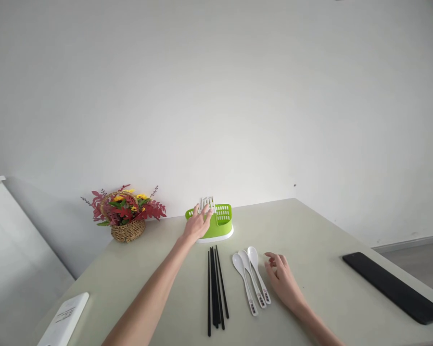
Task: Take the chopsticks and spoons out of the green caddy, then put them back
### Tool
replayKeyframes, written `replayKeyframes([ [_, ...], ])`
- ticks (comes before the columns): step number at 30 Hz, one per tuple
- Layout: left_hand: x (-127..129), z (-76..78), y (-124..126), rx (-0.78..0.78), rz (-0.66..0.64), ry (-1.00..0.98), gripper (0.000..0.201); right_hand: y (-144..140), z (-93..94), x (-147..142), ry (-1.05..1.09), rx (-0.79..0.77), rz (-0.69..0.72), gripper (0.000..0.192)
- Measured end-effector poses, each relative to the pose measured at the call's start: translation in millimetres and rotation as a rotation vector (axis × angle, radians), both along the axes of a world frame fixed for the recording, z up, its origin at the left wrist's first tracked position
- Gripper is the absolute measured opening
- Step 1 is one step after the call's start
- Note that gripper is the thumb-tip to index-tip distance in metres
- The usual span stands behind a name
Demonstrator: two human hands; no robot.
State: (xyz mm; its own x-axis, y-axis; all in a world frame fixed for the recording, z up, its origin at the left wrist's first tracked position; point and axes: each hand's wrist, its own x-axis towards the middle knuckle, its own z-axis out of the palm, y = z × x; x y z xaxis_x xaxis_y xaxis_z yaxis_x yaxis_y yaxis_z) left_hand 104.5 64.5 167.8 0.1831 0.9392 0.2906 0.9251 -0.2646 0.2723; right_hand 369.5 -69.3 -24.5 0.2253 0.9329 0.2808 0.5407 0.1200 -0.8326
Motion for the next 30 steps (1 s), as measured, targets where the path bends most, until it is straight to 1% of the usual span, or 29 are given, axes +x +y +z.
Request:
replayKeyframes([
  [2,9.4,-2.8,-2.6,-0.008,-0.032,-0.003,0.076,-0.5,-5.2,1.3,0.096,0.028,0.011,0.041],
  [4,18.1,-5.6,-6.1,-0.015,-0.077,-0.008,0.075,0.2,-7.8,0.8,0.141,0.035,0.016,0.039],
  [9,37.3,-5.9,-17.9,-0.027,-0.156,-0.031,0.072,0.5,-6.6,0.7,0.201,0.049,-0.010,0.035],
  [11,39.2,-5.9,-22.9,0.021,-0.188,-0.051,0.068,-0.1,-5.6,1.7,0.196,0.049,-0.020,0.034],
  [13,34.1,-11.5,-28.3,0.147,-0.206,-0.111,0.063,-0.3,-5.0,2.5,0.189,0.042,-0.025,0.034],
  [15,21.1,-26.7,-35.4,0.280,-0.167,-0.229,0.056,-0.3,-5.0,3.0,0.188,0.032,-0.030,0.034],
  [17,2.2,-51.6,-45.4,0.320,-0.093,-0.346,0.050,-0.3,-5.3,3.1,0.187,0.023,-0.034,0.034],
  [18,-8.1,-66.4,-51.6,0.285,-0.066,-0.372,0.047,-0.6,-5.7,3.2,0.186,0.019,-0.036,0.034],
  [21,-35.1,-109.7,-73.8,0.201,-0.041,-0.357,0.042,-2.5,-6.8,3.7,0.166,0.010,-0.041,0.034],
  [23,-45.7,-130.5,-88.9,0.162,-0.032,-0.356,0.042,-3.0,-6.4,4.5,0.136,0.004,-0.040,0.035],
  [24,-48.5,-137.3,-95.8,0.140,-0.034,-0.355,0.042,-2.2,-5.3,5.0,0.114,0.004,-0.035,0.036],
  [26,-50.5,-144.5,-107.6,0.101,-0.060,-0.331,0.041,2.9,-0.3,5.3,0.059,0.012,-0.019,0.038],
  [30,-48.3,-145.1,-122.4,0.094,-0.113,-0.207,0.036,28.0,20.4,-0.2,-0.101,0.038,0.046,0.046],
])
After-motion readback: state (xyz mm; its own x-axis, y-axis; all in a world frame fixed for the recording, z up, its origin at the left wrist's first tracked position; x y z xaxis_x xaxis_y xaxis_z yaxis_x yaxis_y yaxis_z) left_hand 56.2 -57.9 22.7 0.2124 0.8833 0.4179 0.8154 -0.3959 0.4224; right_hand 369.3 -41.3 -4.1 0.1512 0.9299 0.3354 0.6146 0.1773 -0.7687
